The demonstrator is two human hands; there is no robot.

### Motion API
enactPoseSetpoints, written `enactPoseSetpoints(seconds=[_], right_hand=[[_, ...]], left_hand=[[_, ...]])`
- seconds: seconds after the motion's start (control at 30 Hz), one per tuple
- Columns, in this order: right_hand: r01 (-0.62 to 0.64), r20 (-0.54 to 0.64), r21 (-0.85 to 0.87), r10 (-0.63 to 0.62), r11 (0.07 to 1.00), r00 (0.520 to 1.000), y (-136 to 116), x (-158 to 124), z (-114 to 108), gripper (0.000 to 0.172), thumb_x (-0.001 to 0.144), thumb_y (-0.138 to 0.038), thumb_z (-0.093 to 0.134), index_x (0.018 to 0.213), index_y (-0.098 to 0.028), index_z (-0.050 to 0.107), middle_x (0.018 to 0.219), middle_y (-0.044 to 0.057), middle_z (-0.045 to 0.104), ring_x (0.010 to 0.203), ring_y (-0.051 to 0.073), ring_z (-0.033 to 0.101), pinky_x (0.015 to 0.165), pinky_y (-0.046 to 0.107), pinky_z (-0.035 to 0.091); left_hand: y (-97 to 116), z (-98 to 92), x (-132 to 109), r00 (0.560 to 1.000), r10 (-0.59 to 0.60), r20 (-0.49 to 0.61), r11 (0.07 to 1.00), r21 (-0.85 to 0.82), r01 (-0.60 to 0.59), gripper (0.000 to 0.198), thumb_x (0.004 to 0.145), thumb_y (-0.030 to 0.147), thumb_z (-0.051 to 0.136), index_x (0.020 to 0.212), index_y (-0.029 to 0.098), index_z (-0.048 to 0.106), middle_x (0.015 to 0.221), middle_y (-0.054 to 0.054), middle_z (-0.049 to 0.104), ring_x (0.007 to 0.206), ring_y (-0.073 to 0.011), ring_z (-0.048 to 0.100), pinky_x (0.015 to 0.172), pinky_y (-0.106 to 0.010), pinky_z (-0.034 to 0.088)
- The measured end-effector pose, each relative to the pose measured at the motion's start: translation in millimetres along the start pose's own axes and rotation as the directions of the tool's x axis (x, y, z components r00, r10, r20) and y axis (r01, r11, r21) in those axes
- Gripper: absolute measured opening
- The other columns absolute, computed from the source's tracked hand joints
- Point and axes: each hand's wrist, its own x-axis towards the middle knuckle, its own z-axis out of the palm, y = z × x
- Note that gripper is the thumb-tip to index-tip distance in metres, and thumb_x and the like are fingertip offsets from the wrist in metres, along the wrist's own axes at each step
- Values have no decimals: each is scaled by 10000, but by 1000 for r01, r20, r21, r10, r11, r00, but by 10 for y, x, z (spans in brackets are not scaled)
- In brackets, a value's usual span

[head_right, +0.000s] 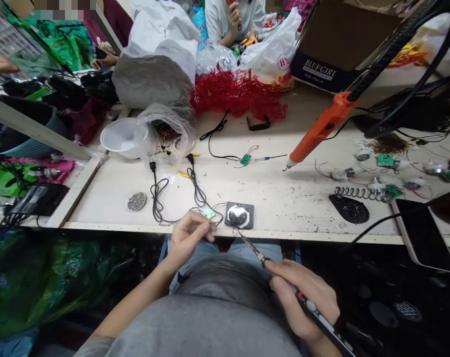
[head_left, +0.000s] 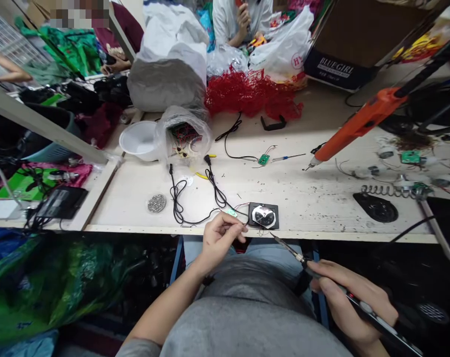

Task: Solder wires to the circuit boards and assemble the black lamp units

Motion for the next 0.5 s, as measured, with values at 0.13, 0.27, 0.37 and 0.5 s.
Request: enactPoseSetpoints(seconds=[0.13,0.27,0.37,0.5], right_hand=[[-3,16,5,3,1000,1000,16,16,20,144,950,-288,666,1013,-295,795,770,0,748,706,210,725,720,385,626],[10,23,-16,-10,1000,1000,19,36,35,153,953,-288,662,1025,-319,793,766,-12,749,719,199,729,709,354,628],[14,35,-26,-14,1000,999,36,34,38,146,949,-286,663,1009,-302,795,796,3,762,724,212,733,705,370,634],[37,51,-21,-36,999,998,72,16,46,165,947,-264,658,1033,-301,794,838,2,774,738,216,737,701,372,632]], left_hand=[[-62,54,14,985,-175,-1,979,110,174,350,840,522,713,783,192,609,518,43,586,394,-96,539,411,-193,379],[-173,162,22,983,-183,-28,957,225,184,287,842,454,693,734,202,608,454,57,510,403,-101,500,430,-205,355],[-214,198,13,997,-68,-33,951,301,75,242,852,375,681,700,205,604,558,25,568,488,-104,506,478,-216,388],[-255,219,4,998,53,-28,962,271,-44,220,842,317,683,677,191,609,879,-68,685,643,-122,599,529,-224,463]])
